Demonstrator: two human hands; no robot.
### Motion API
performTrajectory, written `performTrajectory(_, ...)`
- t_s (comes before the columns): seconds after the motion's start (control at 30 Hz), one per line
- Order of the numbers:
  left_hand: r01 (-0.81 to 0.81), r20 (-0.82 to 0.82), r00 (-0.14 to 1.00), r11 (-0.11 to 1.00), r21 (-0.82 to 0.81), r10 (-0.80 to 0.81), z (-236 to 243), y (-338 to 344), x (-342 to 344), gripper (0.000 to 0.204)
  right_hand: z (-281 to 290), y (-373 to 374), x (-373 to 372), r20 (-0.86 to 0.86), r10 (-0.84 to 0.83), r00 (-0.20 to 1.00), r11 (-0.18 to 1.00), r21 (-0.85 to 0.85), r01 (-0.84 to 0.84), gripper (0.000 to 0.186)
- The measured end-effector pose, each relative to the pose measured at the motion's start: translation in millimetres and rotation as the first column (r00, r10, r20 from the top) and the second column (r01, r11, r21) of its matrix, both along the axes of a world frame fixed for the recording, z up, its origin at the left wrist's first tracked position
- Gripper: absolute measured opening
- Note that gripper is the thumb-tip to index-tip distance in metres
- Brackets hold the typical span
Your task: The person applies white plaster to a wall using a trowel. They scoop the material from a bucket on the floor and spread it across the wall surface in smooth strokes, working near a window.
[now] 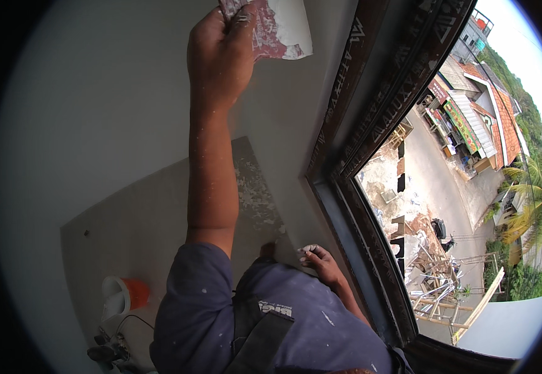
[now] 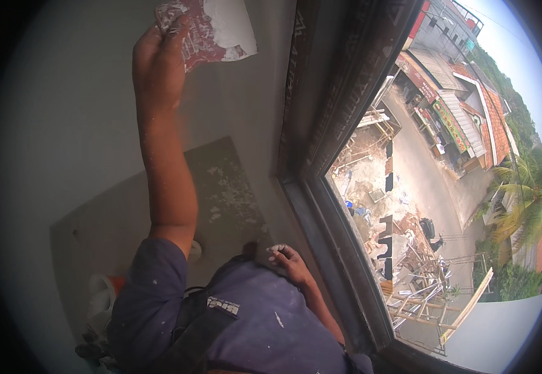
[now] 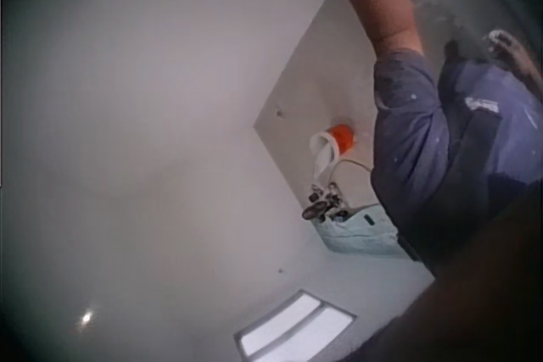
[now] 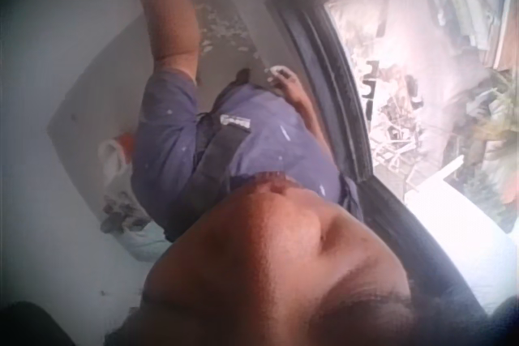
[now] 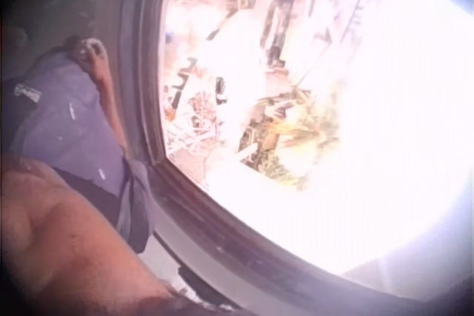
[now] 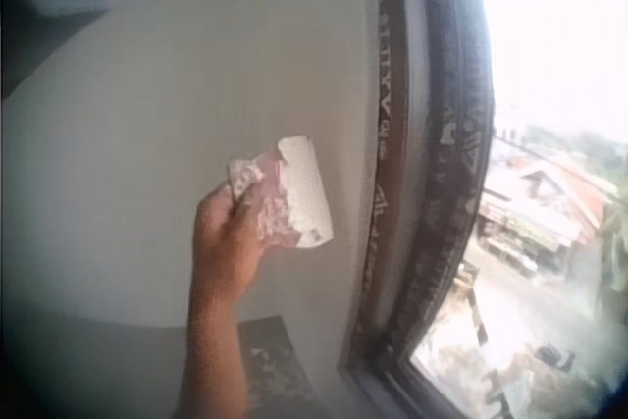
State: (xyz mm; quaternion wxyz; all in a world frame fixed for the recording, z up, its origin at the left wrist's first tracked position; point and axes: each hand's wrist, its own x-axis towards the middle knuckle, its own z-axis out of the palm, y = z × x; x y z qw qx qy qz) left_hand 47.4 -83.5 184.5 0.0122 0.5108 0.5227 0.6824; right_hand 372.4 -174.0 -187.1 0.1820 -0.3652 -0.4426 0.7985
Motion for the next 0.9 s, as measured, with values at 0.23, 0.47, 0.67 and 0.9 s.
performTrajectory(0.23,-0.178,0.08,0.975,0.949,-0.261,0.205,-168,13,-19,0.031,6,6,-8,0.046,0.013,0.999,0.999,-0.031,-0.012,0.017)
performTrajectory(0.47,-0.073,0.18,0.979,0.986,-0.152,0.1,-297,78,42,0.035,4,8,-4,0.013,-0.004,1.0,1.0,0.031,0.003,0.022)
performTrajectory(0.67,-0.021,-0.208,0.978,0.988,-0.155,-0.012,-369,28,66,0.038,-5,1,-1,0.039,-0.051,0.998,0.999,-0.015,0.051,0.024)
performTrajectory(0.9,-0.086,0.282,0.917,0.833,-0.547,0.281,-398,19,-7,0.04,-4,9,-4,0.044,-0.008,0.999,1.0,-0.026,0.009,0.02)
